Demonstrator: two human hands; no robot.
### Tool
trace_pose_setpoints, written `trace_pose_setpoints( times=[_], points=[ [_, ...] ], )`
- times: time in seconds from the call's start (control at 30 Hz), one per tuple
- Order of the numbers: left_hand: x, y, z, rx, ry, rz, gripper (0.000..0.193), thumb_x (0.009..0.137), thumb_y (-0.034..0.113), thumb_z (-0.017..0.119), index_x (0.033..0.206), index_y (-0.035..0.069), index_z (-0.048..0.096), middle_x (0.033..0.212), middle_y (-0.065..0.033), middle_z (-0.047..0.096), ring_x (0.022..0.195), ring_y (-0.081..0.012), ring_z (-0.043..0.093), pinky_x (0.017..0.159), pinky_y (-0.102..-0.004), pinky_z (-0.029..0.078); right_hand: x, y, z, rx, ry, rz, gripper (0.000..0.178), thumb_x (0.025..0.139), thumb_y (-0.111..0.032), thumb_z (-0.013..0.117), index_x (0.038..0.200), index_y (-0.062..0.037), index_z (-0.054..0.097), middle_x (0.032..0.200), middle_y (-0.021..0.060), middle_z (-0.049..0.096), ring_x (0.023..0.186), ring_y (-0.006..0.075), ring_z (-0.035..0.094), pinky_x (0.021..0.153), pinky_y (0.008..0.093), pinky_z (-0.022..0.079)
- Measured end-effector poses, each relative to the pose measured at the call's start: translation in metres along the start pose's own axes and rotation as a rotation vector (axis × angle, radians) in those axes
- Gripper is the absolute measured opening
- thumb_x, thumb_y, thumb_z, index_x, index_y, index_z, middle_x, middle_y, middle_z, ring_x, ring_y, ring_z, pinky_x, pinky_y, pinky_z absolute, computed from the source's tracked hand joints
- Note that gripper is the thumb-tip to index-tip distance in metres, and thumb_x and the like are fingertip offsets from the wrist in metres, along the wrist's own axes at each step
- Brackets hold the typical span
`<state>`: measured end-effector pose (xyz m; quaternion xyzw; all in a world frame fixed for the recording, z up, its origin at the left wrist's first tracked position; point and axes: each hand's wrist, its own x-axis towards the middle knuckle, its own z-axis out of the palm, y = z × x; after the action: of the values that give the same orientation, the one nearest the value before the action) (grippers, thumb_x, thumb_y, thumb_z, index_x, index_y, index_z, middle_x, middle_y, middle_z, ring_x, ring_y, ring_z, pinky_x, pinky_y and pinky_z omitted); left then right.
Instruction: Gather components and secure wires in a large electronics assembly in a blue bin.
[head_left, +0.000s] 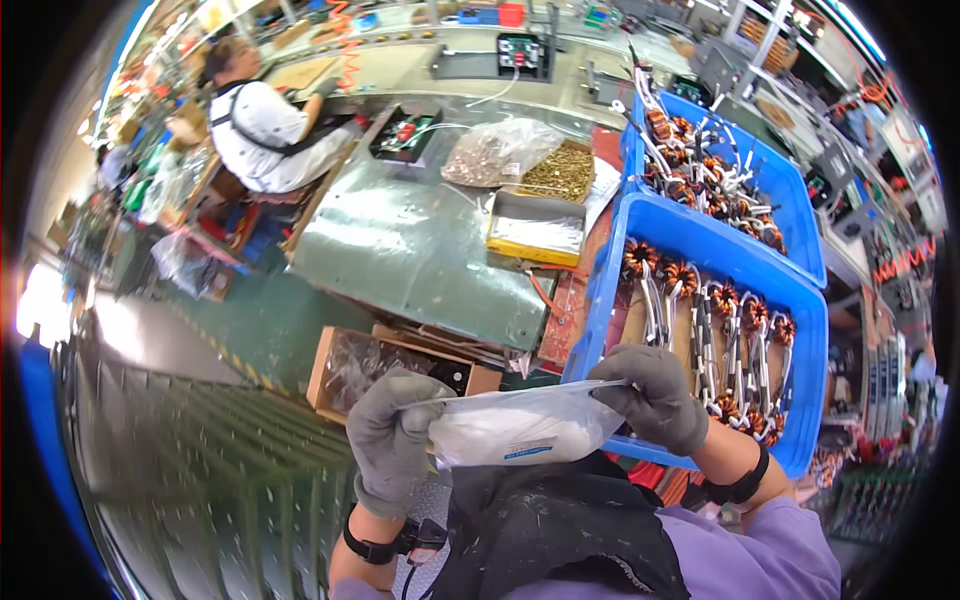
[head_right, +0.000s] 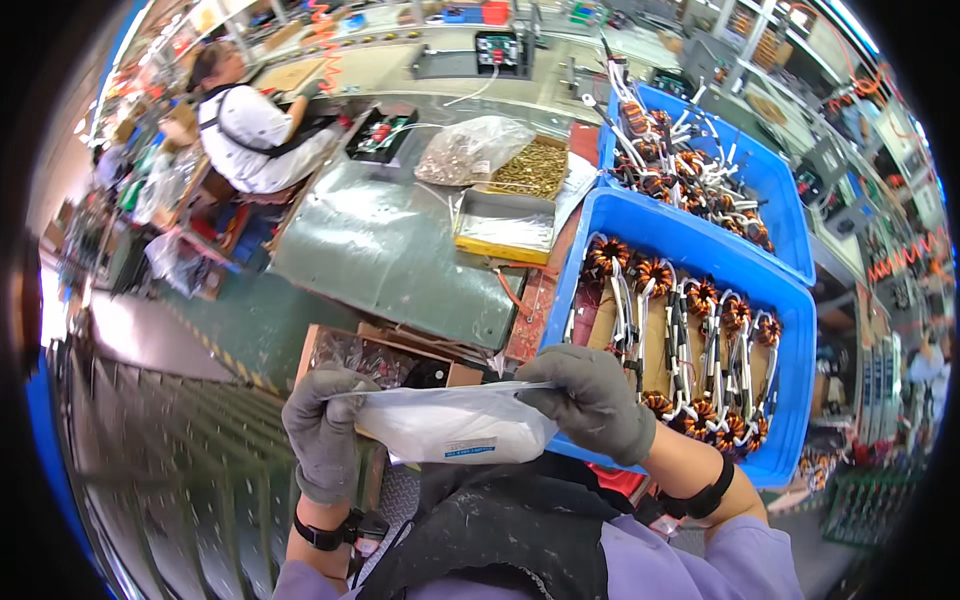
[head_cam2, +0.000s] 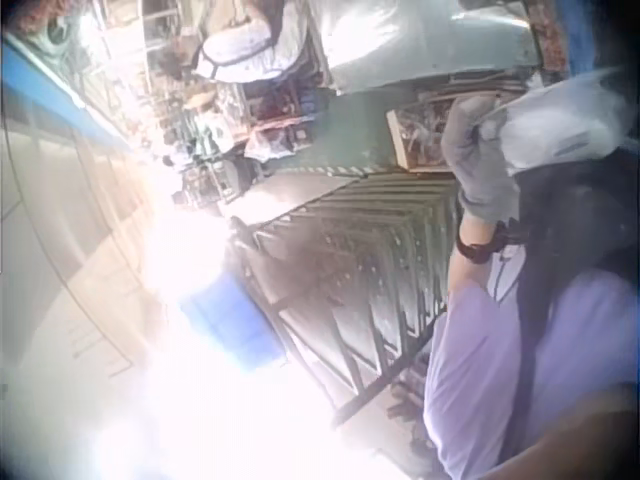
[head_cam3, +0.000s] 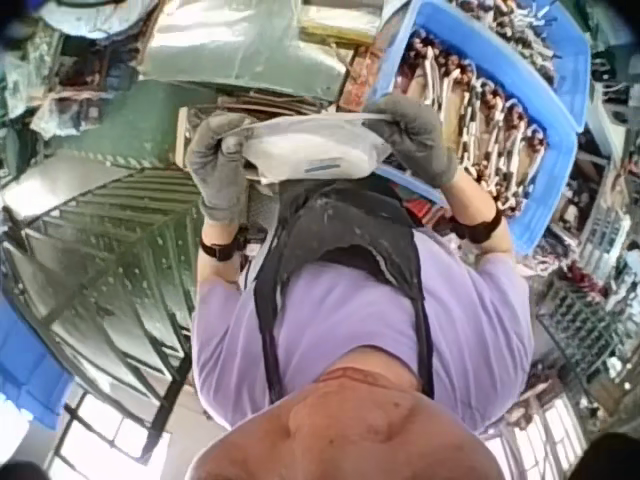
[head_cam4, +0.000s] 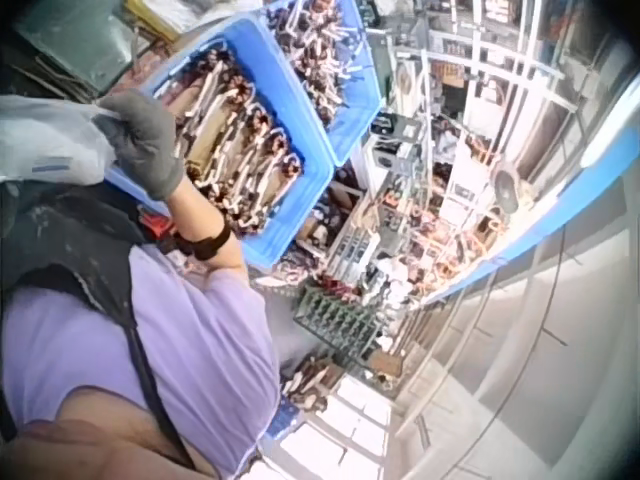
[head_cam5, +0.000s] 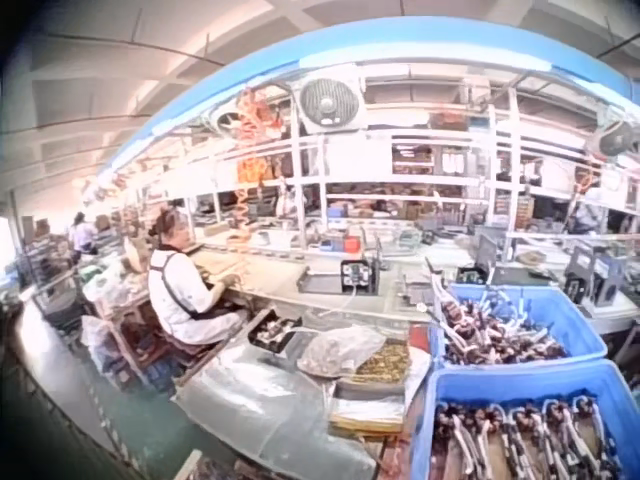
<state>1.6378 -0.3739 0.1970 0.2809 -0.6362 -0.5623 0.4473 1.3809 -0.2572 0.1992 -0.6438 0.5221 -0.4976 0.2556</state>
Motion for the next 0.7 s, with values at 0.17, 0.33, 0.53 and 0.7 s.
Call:
trace_pose_setpoints(
  times=[0.17,0.33,0.53,0.7],
  points=[
    [0.08,-0.055,-0.033,-0.205,0.03,-0.031,0.019,0.089,0.019,0.069,0.093,0.002,0.062,0.086,-0.0067,0.062,0.077,-0.0149,0.059,0.073,-0.0281,0.049,0.065,0.05,0.005,0.037,-0.069,0.402,0.038,0.09,-0.031,0.067,0.116,-0.0038,0.06,0.091,0.0103,0.065,0.082,0.0204,0.062,0.074,0.0321,0.048],
    [0.141,-0.134,-0.059,0.008,0.173,-0.16,0.006,0.092,0.006,0.062,0.096,0.001,0.062,0.087,-0.0003,0.062,0.082,-0.0075,0.054,0.076,-0.0228,0.045,0.115,0.144,0.023,-0.575,-0.252,0.596,0.03,0.088,-0.031,0.065,0.108,-0.0084,0.063,0.092,0.0125,0.066,0.085,0.0279,0.065,0.077,0.0388,0.05],
    [0.163,-0.194,-0.101,0.033,0.33,-0.334,0.011,0.093,0.007,0.056,0.098,-0.001,0.061,0.089,-0.0038,0.062,0.085,-0.0126,0.054,0.081,-0.0285,0.046,0.157,0.256,0.049,-1.222,-0.379,0.621,0.026,0.084,-0.024,0.061,0.104,-0.0086,0.067,0.095,0.0131,0.068,0.092,0.0295,0.066,0.079,0.0423,0.051],
    [0.165,-0.2,-0.147,-0.033,0.501,-0.428,0.017,0.098,0.018,0.054,0.102,0.002,0.058,0.093,-0.0043,0.06,0.089,-0.0148,0.053,0.083,-0.0304,0.045,0.166,0.28,0.092,-1.282,-0.507,0.582,0.016,0.084,-0.015,0.056,0.087,-0.0128,0.072,0.086,0.0073,0.07,0.091,0.0252,0.067,0.076,0.0403,0.051]
  ],
)
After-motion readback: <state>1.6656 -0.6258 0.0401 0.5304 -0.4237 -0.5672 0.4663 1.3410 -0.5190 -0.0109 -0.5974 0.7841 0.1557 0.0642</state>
